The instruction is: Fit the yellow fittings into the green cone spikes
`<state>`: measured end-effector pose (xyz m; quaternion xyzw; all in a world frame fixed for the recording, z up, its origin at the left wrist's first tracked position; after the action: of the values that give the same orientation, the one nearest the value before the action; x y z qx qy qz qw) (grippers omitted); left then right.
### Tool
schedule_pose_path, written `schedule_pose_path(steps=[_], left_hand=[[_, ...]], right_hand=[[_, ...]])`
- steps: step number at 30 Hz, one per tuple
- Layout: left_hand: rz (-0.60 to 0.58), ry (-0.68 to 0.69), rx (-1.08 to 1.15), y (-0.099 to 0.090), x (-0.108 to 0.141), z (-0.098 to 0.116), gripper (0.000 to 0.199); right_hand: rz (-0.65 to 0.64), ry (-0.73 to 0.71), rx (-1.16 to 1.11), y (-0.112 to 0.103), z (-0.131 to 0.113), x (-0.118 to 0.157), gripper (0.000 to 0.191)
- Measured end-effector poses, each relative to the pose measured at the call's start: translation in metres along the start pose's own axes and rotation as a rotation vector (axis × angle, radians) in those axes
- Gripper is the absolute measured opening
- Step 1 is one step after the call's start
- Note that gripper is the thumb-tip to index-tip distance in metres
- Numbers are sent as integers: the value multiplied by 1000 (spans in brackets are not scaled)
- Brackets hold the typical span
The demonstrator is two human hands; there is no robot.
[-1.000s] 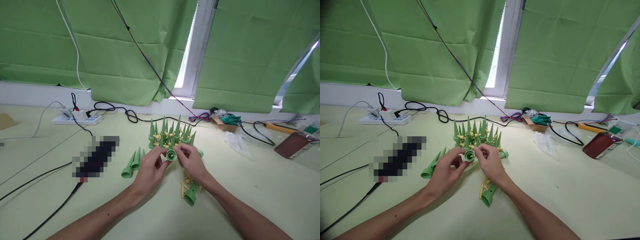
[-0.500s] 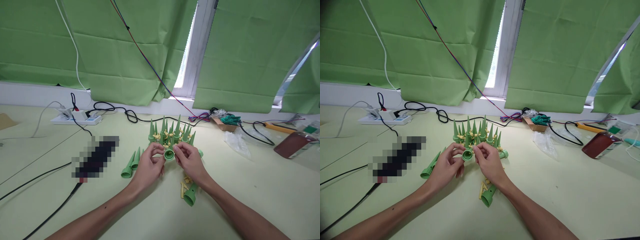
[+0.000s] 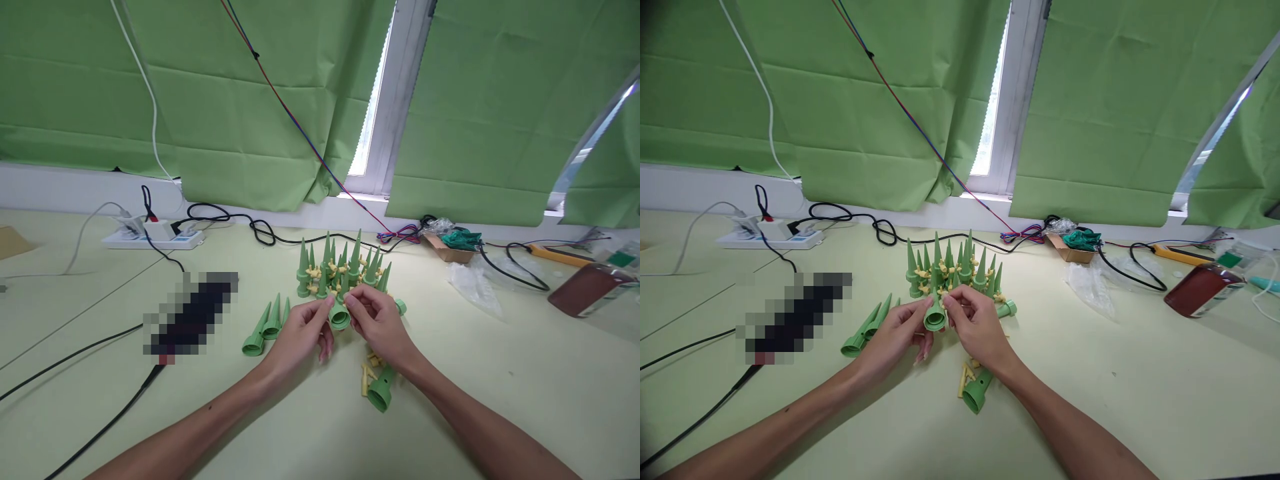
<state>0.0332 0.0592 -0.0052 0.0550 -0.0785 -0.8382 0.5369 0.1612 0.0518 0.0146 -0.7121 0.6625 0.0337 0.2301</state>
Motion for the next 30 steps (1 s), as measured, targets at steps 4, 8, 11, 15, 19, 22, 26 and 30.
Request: schedule_pose_path(steps=[4, 8, 11, 15, 19, 22, 26, 30], left_hand=[[-1, 37, -38, -2, 0, 1, 45], [20, 72, -91, -3, 0, 5, 43], [33, 101, -150, -3, 2, 8, 38], [42, 139, -201, -3, 4, 12, 31], [51, 178, -268, -4, 5, 13, 27], [70, 236, -348, -4, 6, 16, 28], [104, 334, -476, -6, 7, 20, 26], [96, 473, -598, -4, 9, 25, 18]], right_hand=[[-10, 4, 26, 0, 1, 0, 29], [-23, 3, 56, 0, 1, -1, 30], [-25, 6, 58, -1, 0, -1, 30], [-29, 22, 63, -1, 0, -1, 32], [-29, 33, 83, -1, 2, -2, 35], [-31, 49, 94, -1, 3, -3, 36], [-39, 60, 104, -1, 5, -3, 37], [-46, 72, 93, -1, 6, -4, 37]])
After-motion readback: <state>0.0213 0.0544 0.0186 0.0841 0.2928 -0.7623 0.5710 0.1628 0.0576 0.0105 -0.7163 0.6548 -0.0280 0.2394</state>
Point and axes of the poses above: each hand's wrist, its own x-axis away from the middle knuckle, its own y-axis out of the palm, z = x × y, the point moved 6 cm from there along -x, towards the middle knuckle, and after that the axes turned 12 degrees about x, right-handed, at the moved point
